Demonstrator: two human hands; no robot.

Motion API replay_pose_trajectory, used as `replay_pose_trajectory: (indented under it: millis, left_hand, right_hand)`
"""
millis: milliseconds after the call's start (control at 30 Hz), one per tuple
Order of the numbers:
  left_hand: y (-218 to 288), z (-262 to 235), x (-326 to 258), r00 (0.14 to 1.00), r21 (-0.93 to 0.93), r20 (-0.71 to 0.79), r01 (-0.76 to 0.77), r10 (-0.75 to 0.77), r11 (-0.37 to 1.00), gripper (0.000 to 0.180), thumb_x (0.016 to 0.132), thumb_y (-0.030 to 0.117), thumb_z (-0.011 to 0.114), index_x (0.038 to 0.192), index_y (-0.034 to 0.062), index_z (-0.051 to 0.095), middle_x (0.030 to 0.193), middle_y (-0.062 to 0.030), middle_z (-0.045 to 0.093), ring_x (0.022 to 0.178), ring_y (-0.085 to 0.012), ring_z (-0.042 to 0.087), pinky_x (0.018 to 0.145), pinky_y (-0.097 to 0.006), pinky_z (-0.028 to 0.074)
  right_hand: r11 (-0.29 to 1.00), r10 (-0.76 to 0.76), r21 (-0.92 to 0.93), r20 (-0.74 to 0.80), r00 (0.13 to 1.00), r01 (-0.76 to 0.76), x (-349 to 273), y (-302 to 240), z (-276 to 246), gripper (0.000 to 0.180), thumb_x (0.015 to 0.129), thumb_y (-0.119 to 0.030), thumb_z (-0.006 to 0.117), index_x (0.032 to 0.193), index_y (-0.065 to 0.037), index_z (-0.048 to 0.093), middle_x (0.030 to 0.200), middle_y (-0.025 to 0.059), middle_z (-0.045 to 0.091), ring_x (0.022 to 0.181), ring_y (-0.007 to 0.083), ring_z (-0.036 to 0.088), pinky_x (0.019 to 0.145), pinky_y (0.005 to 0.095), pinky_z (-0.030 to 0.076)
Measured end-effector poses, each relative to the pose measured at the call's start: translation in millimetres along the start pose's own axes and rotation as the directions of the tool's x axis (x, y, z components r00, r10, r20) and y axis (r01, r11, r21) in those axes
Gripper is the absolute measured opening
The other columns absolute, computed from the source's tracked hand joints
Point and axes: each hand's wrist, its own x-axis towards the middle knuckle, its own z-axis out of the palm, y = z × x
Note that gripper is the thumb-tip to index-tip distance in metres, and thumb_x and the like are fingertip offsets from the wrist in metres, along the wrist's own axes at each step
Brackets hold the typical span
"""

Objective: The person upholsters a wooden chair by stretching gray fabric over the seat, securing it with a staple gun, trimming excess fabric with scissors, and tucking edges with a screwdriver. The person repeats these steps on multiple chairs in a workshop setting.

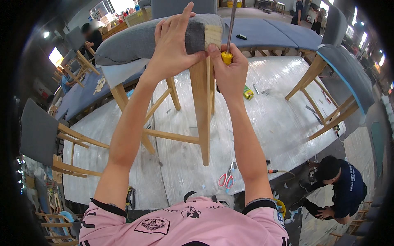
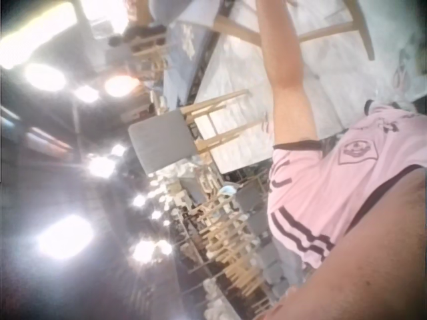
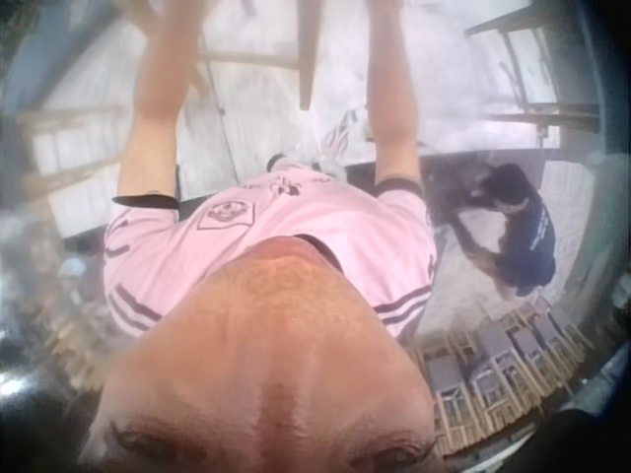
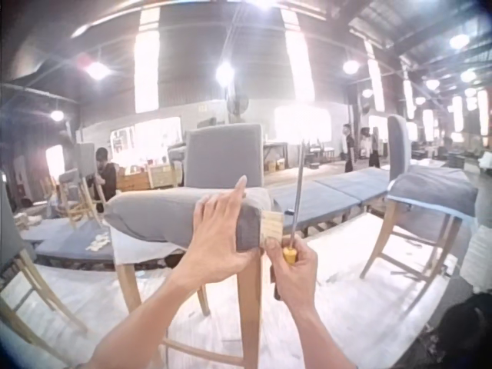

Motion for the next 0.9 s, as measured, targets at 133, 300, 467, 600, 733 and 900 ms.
replay_pose_trajectory:
  millis: [133, 300, 467, 600, 733, 900]
  left_hand:
    - [-4, 1, -2, 0.999, 0.002, -0.010, -0.035, 0.035, 0.999, 0.115, 0.072, 0.029, 0.083, 0.162, 0.0029, 0.017, 0.147, -0.0218, 0.043, 0.141, -0.0382, 0.035, 0.121, -0.052, 0.016]
    - [-5, 5, 1, 0.999, -0.006, -0.011, -0.035, 0.035, 0.999, 0.116, 0.072, 0.029, 0.083, 0.162, 0.0036, 0.016, 0.148, -0.0218, 0.041, 0.142, -0.0381, 0.033, 0.122, -0.052, 0.015]
    - [-6, 7, 2, 0.999, -0.001, 0.032, -0.018, 0.018, 1.000, 0.121, 0.070, 0.029, 0.084, 0.163, 0.0040, 0.010, 0.149, -0.0204, 0.038, 0.143, -0.0371, 0.030, 0.122, -0.053, 0.012]
    - [-2, 7, 0, 0.977, 0.122, -0.172, -0.106, 0.126, 0.987, 0.070, 0.086, 0.042, 0.071, 0.143, 0.0069, 0.053, 0.130, -0.0211, 0.063, 0.126, -0.0366, 0.056, 0.114, -0.047, 0.034]
    - [-27, -2, -1, 0.938, 0.196, -0.263, -0.176, 0.225, 0.965, 0.056, 0.101, 0.062, 0.050, 0.117, 0.0171, 0.079, 0.118, -0.0119, 0.074, 0.110, -0.0309, 0.068, 0.107, -0.037, 0.044]
    - [-38, -15, 1, 0.990, 0.206, -0.138, -0.013, 0.042, 0.979, 0.044, 0.102, 0.056, 0.053, 0.113, 0.0241, 0.081, 0.109, -0.0010, 0.078, 0.097, -0.0260, 0.073, 0.086, -0.040, 0.055]
  right_hand:
    - [0.999, 0.029, -0.040, 0.028, 0.999, -0.028, 1, -3, 0, 0.035, 0.097, -0.030, 0.075, 0.082, -0.003, 0.060, 0.065, -0.0036, 0.053, 0.054, 0.0035, 0.046, 0.048, 0.0232, 0.036]
    - [0.966, -0.116, -0.220, 0.101, 0.988, 0.136, 19, 5, -11, 0.036, 0.096, -0.030, 0.075, 0.083, 0.000, 0.061, 0.064, -0.0011, 0.051, 0.056, 0.0059, 0.043, 0.051, 0.0270, 0.036]
    - [0.972, 0.021, -0.236, 0.166, 0.986, 0.019, 24, -8, -15, 0.033, 0.098, -0.030, 0.074, 0.085, -0.001, 0.063, 0.064, -0.0012, 0.053, 0.053, 0.0060, 0.045, 0.048, 0.0256, 0.036]
    - [0.995, 0.056, -0.089, 0.056, 0.997, -0.051, 8, 9, -24, 0.030, 0.098, -0.028, 0.073, 0.087, -0.003, 0.063, 0.063, -0.0015, 0.055, 0.049, 0.0061, 0.049, 0.044, 0.0241, 0.037]
    - [0.949, 0.308, -0.015, -0.159, 0.938, -0.314, -67, 101, -71, 0.029, 0.099, -0.026, 0.070, 0.082, -0.006, 0.060, 0.060, -0.0021, 0.055, 0.046, 0.0064, 0.051, 0.043, 0.0242, 0.038]
    - [0.574, 0.639, -0.495, -0.226, 0.735, -0.652, -291, 284, -160, 0.041, 0.092, -0.038, 0.076, 0.087, 0.002, 0.066, 0.062, 0.0062, 0.059, 0.043, 0.0161, 0.055, 0.040, 0.0337, 0.041]
